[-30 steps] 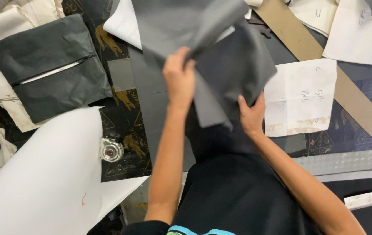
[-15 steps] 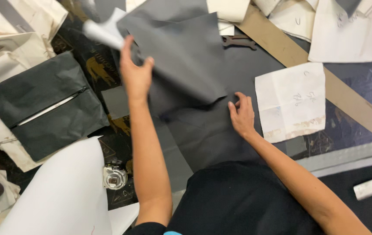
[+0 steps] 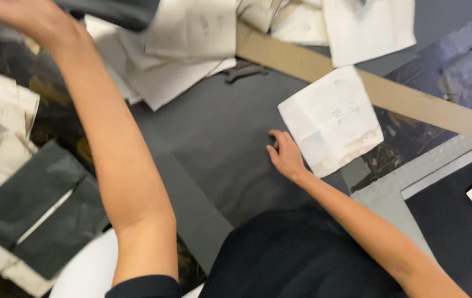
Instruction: The person measures and marks a large sheet of dark gray material using a tape measure and a wooden straightedge, then cuts along the marked lines. They repeatedly place paper templates onto the material, align them, and cut out corresponding shapes, stacking the cut pieces on the table.
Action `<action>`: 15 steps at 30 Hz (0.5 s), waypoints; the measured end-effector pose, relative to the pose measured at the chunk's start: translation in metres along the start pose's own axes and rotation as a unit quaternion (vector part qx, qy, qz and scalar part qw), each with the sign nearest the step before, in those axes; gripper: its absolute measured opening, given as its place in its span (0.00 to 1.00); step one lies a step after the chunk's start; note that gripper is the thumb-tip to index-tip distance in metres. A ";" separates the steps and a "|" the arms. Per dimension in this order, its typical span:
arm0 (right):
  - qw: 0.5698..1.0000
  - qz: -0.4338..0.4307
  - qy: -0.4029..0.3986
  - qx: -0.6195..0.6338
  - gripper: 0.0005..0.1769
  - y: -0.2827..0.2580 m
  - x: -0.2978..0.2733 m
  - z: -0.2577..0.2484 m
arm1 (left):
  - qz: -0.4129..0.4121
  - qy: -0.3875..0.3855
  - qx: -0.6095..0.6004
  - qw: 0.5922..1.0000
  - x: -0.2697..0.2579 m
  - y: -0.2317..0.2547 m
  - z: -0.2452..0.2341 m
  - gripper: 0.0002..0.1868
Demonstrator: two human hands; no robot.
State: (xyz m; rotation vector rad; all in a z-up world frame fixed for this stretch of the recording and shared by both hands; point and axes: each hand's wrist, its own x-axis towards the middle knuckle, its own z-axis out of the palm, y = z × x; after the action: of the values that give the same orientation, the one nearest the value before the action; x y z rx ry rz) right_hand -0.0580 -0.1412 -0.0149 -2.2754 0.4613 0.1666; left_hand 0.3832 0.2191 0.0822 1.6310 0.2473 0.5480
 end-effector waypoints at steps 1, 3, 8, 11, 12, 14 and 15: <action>0.999 -0.006 0.027 -0.022 0.29 0.000 -0.002 -0.014 | -0.024 0.023 -0.033 0.999 -0.014 -0.027 0.016 0.31; 0.994 0.031 0.031 -0.097 0.41 0.000 0.010 -0.041 | -0.127 0.025 -0.091 0.987 -0.064 -0.075 0.035 0.32; 0.967 0.084 -0.045 -0.236 0.58 0.030 0.004 -0.077 | -0.202 -0.043 -0.044 0.977 -0.175 -0.108 0.018 0.30; 0.961 -0.021 0.009 -0.274 0.47 0.053 -0.004 -0.058 | -0.147 -0.021 0.086 0.985 -0.231 -0.073 0.004 0.33; 0.959 -0.027 0.005 -0.282 0.42 0.061 -0.006 -0.053 | -0.092 -0.016 0.134 0.987 -0.256 -0.061 0.000 0.33; 0.953 -0.046 -0.001 -0.299 0.33 0.076 -0.003 -0.049 | 0.009 -0.042 0.207 0.977 -0.311 -0.039 0.000 0.27; 0.958 -0.057 0.008 -0.280 0.33 0.081 -0.001 -0.050 | 0.047 -0.073 0.212 0.973 -0.339 -0.030 0.006 0.25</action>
State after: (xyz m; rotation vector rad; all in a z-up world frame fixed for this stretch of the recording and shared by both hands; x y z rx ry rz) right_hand -0.0911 -0.2282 -0.0361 -2.8527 0.3126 0.2452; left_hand 0.0990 0.0600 -0.0171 2.0979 0.1874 0.4631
